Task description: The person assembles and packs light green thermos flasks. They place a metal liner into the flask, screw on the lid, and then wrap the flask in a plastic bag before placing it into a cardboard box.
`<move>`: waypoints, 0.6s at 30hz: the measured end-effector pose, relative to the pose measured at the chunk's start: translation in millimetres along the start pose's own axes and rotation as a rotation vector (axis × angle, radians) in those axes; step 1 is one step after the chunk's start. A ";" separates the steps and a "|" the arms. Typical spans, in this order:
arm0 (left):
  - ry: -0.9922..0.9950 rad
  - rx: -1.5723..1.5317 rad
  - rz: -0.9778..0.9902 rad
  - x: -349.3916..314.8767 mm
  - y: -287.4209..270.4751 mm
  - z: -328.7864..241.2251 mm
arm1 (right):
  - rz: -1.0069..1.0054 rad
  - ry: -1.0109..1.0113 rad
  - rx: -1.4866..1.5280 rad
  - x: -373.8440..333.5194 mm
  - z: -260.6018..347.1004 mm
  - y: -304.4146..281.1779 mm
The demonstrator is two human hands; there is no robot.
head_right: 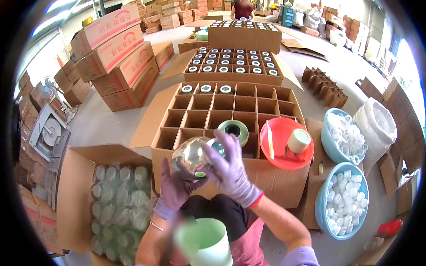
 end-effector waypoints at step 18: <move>-0.008 0.766 -0.366 -251.7 -74.8 3.2 | 0.373 0.434 0.624 -281.9 138.7 -21.6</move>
Point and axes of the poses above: each hand's wrist, its own x-axis towards the middle knuckle, its own y-axis out of the palm, z = x × y, the point moved 10 cm from there along x, towards the middle knuckle, and after that the axes turned 12 degrees about x, right-handed, at the moved point
